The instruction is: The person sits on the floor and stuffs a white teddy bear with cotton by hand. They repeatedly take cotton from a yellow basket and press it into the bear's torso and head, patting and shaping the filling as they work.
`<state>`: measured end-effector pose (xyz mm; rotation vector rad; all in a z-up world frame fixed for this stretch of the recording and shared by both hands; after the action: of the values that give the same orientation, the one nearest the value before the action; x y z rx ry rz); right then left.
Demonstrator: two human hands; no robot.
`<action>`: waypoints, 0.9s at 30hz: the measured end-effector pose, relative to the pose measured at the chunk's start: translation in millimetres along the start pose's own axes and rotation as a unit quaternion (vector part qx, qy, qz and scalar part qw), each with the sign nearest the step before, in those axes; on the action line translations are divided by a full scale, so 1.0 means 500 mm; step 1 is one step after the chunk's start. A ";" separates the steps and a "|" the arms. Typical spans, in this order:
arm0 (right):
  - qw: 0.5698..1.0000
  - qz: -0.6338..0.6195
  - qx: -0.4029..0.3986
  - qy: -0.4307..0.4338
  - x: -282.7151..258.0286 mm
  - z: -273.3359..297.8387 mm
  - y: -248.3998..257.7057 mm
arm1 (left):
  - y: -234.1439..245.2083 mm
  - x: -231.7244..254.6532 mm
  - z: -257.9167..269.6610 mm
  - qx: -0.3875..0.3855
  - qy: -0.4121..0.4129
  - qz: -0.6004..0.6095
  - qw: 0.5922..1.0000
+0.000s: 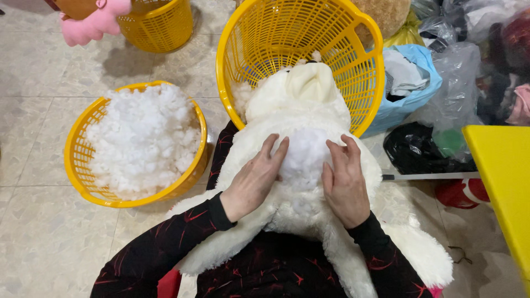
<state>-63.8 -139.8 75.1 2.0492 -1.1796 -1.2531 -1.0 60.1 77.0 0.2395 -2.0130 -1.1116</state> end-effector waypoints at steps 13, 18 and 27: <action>0.932 0.256 -0.192 0.169 0.087 0.005 -0.123 | -0.205 -0.046 -0.036 -0.006 -0.101 -0.375 0.921; 0.896 0.372 -0.228 0.083 0.166 -0.020 -0.171 | -0.243 -0.070 -0.094 -0.072 -0.005 -0.444 0.893; 0.918 0.322 -0.228 0.029 0.151 -0.084 -0.120 | -0.145 -0.082 -0.110 -0.100 -0.083 -0.166 0.977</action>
<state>15.1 -174.2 14.8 1.2043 -1.2422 -0.9998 51.0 3.4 13.8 0.4005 -2.0348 -1.5802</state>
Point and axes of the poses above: each hand's wrist, its own z-axis away from the middle knuckle, its own y-axis out of the back of the hand, x = y × z, the point moved 2 cm from there along -z, towards the middle knuckle, and after that the axes turned 2 degrees about y, right-handed, at the moved point
